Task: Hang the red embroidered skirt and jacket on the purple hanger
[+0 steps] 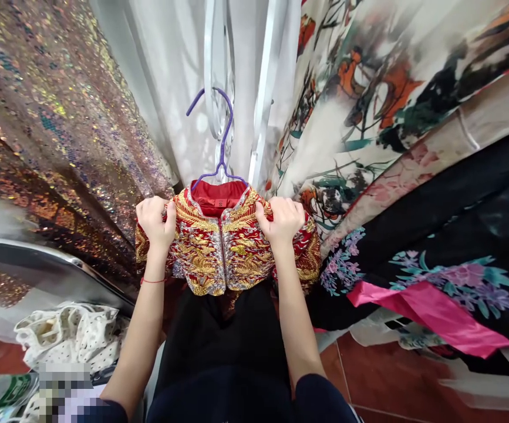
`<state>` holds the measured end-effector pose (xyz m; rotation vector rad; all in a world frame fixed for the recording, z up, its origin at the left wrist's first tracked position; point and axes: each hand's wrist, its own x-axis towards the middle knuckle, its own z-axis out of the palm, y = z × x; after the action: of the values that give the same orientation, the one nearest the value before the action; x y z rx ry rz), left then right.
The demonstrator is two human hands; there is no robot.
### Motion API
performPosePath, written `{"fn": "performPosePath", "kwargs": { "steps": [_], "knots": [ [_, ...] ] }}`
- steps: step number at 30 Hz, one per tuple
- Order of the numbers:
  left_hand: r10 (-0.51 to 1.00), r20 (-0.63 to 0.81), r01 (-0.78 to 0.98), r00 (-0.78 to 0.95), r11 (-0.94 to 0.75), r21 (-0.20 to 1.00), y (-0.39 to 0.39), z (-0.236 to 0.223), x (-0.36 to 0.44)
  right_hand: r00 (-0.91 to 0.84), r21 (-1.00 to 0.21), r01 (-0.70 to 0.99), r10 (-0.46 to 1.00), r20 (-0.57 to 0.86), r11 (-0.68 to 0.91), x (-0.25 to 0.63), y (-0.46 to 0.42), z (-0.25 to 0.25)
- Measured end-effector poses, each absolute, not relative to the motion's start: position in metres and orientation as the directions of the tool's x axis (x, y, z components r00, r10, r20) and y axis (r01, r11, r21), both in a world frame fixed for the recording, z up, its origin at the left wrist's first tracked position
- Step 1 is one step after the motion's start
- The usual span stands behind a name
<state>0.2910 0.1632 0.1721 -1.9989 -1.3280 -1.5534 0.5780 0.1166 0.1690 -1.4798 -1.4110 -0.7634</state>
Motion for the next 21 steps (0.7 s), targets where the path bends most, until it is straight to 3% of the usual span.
{"fn": "performPosePath", "kwargs": {
  "steps": [3, 8, 9, 11, 14, 18, 21],
  "knots": [
    [0.474, 0.881, 0.785, 0.022, -0.553, 0.278, 0.161, 0.173, 0.289, 0.181, -0.252, 0.958, 0.396, 0.9, 0.135, 0.571, 0.109, 0.174],
    [0.525, 0.85, 0.784, 0.053, -0.549, 0.29, 0.15, 0.18, 0.29, 0.421, -0.455, 0.865, 0.188, 0.887, 0.21, 0.519, 0.075, 0.168],
    [0.536, 0.842, 0.78, 0.061, -0.552, 0.295, 0.148, 0.181, 0.29, 0.453, -0.507, 0.821, 0.242, 0.858, 0.262, 0.504, 0.068, 0.164],
    [0.541, 0.838, 0.773, 0.074, -0.562, 0.294, 0.142, 0.185, 0.291, 0.472, -0.661, 0.661, 0.488, 0.734, 0.355, 0.477, 0.06, 0.156],
    [0.524, 0.848, 0.775, 0.075, -0.566, 0.281, 0.135, 0.185, 0.29, 0.463, -0.877, 0.369, 0.758, 0.46, 0.307, 0.449, 0.058, 0.15],
    [0.49, 0.869, 0.813, 0.071, -0.532, 0.234, 0.128, 0.181, 0.29, 0.494, -0.949, 0.166, 0.811, 0.315, 0.268, 0.439, 0.06, 0.152],
    [0.46, 0.884, 0.823, 0.089, -0.533, 0.194, 0.127, 0.179, 0.289, 0.462, -0.943, -0.153, 0.865, 0.195, 0.294, 0.441, 0.053, 0.153]
  ]
}}
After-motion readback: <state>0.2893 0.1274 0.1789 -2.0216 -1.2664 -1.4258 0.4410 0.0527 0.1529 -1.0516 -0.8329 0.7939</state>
